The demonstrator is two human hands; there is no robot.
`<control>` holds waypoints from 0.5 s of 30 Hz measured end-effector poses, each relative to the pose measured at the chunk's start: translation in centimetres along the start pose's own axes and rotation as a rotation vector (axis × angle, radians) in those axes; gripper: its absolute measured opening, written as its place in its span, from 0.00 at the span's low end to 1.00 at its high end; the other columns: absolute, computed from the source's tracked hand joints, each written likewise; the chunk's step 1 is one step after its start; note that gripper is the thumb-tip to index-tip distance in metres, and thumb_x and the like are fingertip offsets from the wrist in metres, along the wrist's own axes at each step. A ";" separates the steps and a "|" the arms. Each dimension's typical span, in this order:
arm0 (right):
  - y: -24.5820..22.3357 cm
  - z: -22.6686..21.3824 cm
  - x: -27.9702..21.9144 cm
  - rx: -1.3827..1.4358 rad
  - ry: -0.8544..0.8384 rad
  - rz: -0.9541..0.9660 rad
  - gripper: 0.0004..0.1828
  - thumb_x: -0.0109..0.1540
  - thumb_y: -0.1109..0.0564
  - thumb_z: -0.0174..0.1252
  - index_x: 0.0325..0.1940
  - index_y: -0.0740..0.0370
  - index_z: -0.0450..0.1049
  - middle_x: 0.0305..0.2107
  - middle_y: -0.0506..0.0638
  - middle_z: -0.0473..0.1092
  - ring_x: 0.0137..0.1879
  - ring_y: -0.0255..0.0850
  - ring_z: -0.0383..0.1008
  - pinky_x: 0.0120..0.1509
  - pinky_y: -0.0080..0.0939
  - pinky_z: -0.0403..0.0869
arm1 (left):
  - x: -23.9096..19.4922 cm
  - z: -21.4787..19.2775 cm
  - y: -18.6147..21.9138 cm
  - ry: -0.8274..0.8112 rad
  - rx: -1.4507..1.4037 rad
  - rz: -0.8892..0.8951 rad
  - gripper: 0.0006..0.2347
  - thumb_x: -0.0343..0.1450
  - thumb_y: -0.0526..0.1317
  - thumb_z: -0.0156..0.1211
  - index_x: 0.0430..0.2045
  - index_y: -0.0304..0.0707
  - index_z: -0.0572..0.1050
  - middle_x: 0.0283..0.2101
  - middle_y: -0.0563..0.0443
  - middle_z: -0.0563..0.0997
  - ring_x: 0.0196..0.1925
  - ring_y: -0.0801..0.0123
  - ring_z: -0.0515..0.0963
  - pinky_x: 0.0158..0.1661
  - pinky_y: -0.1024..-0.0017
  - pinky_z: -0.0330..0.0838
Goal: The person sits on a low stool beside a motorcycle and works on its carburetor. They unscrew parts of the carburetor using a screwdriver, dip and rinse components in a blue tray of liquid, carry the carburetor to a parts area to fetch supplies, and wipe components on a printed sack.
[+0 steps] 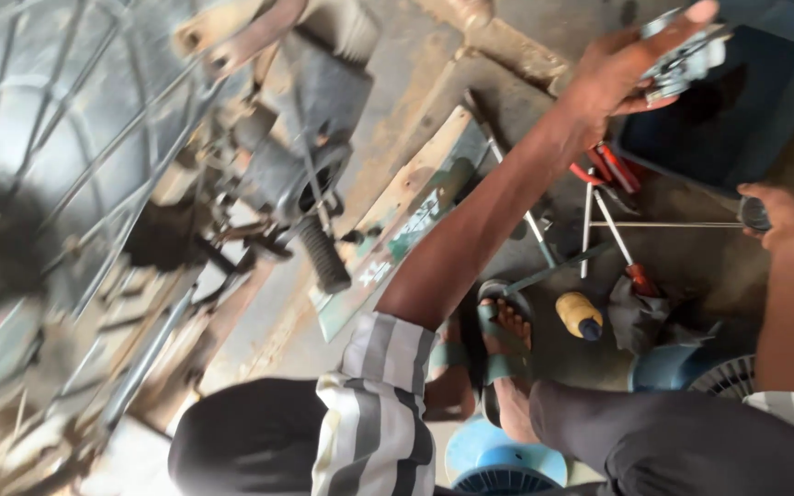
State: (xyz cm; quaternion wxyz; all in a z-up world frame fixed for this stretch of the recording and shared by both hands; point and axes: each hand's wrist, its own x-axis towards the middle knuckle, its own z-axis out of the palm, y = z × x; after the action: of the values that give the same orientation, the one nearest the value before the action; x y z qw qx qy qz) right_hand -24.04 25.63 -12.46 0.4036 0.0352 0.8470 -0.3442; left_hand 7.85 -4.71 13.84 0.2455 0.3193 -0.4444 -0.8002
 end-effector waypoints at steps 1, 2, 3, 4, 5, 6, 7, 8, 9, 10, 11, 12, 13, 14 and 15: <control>-0.7 0.2 -1.1 -0.008 -0.012 -0.004 0.21 0.59 0.41 0.77 0.45 0.50 0.77 0.35 0.43 0.74 0.34 0.35 0.74 0.32 0.43 0.72 | -0.6 0.0 0.5 0.014 0.001 0.004 0.38 0.61 0.67 0.67 0.43 0.20 0.79 0.37 0.34 0.86 0.38 0.55 0.90 0.41 0.60 0.88; -1.5 0.4 -2.3 -0.128 0.081 0.020 0.19 0.59 0.41 0.75 0.45 0.49 0.77 0.31 0.44 0.73 0.30 0.38 0.72 0.30 0.45 0.68 | -1.2 0.0 0.9 0.002 0.070 0.051 0.39 0.60 0.69 0.66 0.42 0.21 0.79 0.35 0.37 0.87 0.37 0.58 0.90 0.40 0.62 0.88; -2.5 0.6 -3.3 -0.242 0.178 0.037 0.18 0.58 0.42 0.73 0.44 0.49 0.77 0.28 0.46 0.72 0.25 0.40 0.70 0.28 0.47 0.65 | -1.5 0.0 1.6 -0.016 0.142 0.104 0.41 0.59 0.72 0.64 0.42 0.23 0.79 0.34 0.39 0.88 0.36 0.61 0.91 0.39 0.64 0.89; -1.7 0.3 -2.3 -0.243 0.169 0.026 0.18 0.58 0.42 0.73 0.44 0.49 0.77 0.28 0.46 0.72 0.25 0.40 0.70 0.28 0.47 0.65 | -2.1 -0.1 2.2 -0.006 0.145 0.113 0.41 0.59 0.72 0.64 0.42 0.23 0.79 0.34 0.39 0.88 0.36 0.61 0.91 0.39 0.64 0.89; -0.8 0.4 -1.2 -0.172 0.127 0.006 0.18 0.59 0.42 0.73 0.43 0.50 0.76 0.27 0.46 0.71 0.24 0.40 0.68 0.26 0.47 0.62 | -2.8 -0.4 2.8 -0.012 0.156 0.148 0.41 0.59 0.73 0.64 0.42 0.24 0.79 0.33 0.40 0.88 0.35 0.63 0.91 0.38 0.65 0.89; 0.0 0.6 -0.2 -0.101 0.085 -0.012 0.17 0.60 0.42 0.73 0.42 0.50 0.75 0.25 0.46 0.70 0.23 0.39 0.67 0.24 0.46 0.60 | -3.5 -0.7 3.5 -0.018 0.167 0.183 0.41 0.58 0.74 0.63 0.41 0.25 0.79 0.32 0.42 0.88 0.34 0.64 0.91 0.37 0.66 0.89; -1.3 1.3 -4.0 -0.102 0.070 -0.025 0.17 0.60 0.42 0.73 0.42 0.50 0.75 0.25 0.46 0.70 0.23 0.39 0.67 0.24 0.46 0.60 | -4.5 -0.8 4.7 -0.004 0.175 0.194 0.41 0.58 0.74 0.63 0.41 0.25 0.79 0.32 0.42 0.88 0.34 0.64 0.91 0.37 0.66 0.89; -2.4 1.9 -7.8 -0.082 0.080 -0.155 0.13 0.61 0.48 0.72 0.40 0.55 0.77 0.27 0.46 0.72 0.25 0.38 0.70 0.26 0.43 0.64 | -5.6 -0.9 5.9 0.010 0.199 0.195 0.40 0.58 0.74 0.63 0.39 0.26 0.80 0.30 0.43 0.88 0.32 0.66 0.90 0.34 0.68 0.87; -3.4 2.3 -11.6 -0.061 0.091 -0.285 0.10 0.61 0.54 0.72 0.39 0.59 0.79 0.29 0.47 0.75 0.27 0.37 0.73 0.27 0.39 0.68 | -6.8 -0.9 7.1 0.023 0.221 0.196 0.39 0.58 0.74 0.63 0.36 0.27 0.81 0.28 0.44 0.87 0.30 0.67 0.89 0.31 0.70 0.86; -3.3 2.8 -13.5 -0.062 0.077 -0.297 0.10 0.61 0.54 0.72 0.39 0.59 0.79 0.29 0.47 0.75 0.27 0.37 0.73 0.27 0.39 0.68 | -7.5 -1.2 7.4 0.037 0.227 0.206 0.39 0.58 0.74 0.63 0.36 0.27 0.81 0.28 0.44 0.87 0.30 0.67 0.89 0.31 0.70 0.86; -3.4 3.1 -15.4 -0.033 0.039 -0.396 0.08 0.61 0.57 0.71 0.40 0.59 0.79 0.31 0.47 0.76 0.30 0.36 0.74 0.29 0.37 0.70 | -8.2 -1.5 7.7 0.049 0.238 0.191 0.38 0.58 0.73 0.64 0.34 0.27 0.82 0.27 0.44 0.86 0.29 0.68 0.88 0.29 0.71 0.85; -3.4 3.3 -17.2 -0.003 0.000 -0.493 0.07 0.60 0.60 0.71 0.41 0.59 0.80 0.32 0.47 0.76 0.32 0.34 0.76 0.30 0.35 0.72 | -8.9 -1.7 8.0 0.061 0.250 0.176 0.37 0.58 0.73 0.64 0.32 0.27 0.82 0.25 0.45 0.85 0.28 0.69 0.86 0.26 0.72 0.84; -3.4 3.8 -18.2 0.000 -0.013 -0.508 0.07 0.60 0.60 0.71 0.41 0.59 0.80 0.32 0.47 0.76 0.32 0.34 0.76 0.30 0.35 0.72 | -9.5 -2.0 8.2 0.074 0.257 0.190 0.37 0.58 0.73 0.64 0.32 0.27 0.82 0.25 0.45 0.85 0.28 0.69 0.86 0.26 0.72 0.84; -3.3 4.2 -19.1 -0.020 -0.036 -0.526 0.09 0.61 0.59 0.71 0.42 0.62 0.80 0.33 0.47 0.76 0.33 0.35 0.75 0.31 0.36 0.71 | -10.2 -2.4 8.4 0.087 0.274 0.184 0.37 0.59 0.72 0.65 0.32 0.27 0.82 0.25 0.47 0.81 0.28 0.69 0.84 0.27 0.71 0.84; -3.1 4.6 -20.0 -0.045 -0.064 -0.545 0.10 0.62 0.58 0.72 0.43 0.65 0.80 0.33 0.48 0.75 0.34 0.36 0.74 0.31 0.36 0.71 | -11.0 -2.8 8.5 0.108 0.288 0.175 0.36 0.59 0.72 0.66 0.31 0.27 0.82 0.26 0.49 0.78 0.29 0.70 0.81 0.27 0.70 0.84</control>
State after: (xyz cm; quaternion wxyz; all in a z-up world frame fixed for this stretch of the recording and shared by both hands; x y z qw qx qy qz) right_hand -8.59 24.78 1.45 0.3234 -0.2137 0.8196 -0.4220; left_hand 18.29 -2.93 23.30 0.2897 0.3536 -0.5666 -0.6856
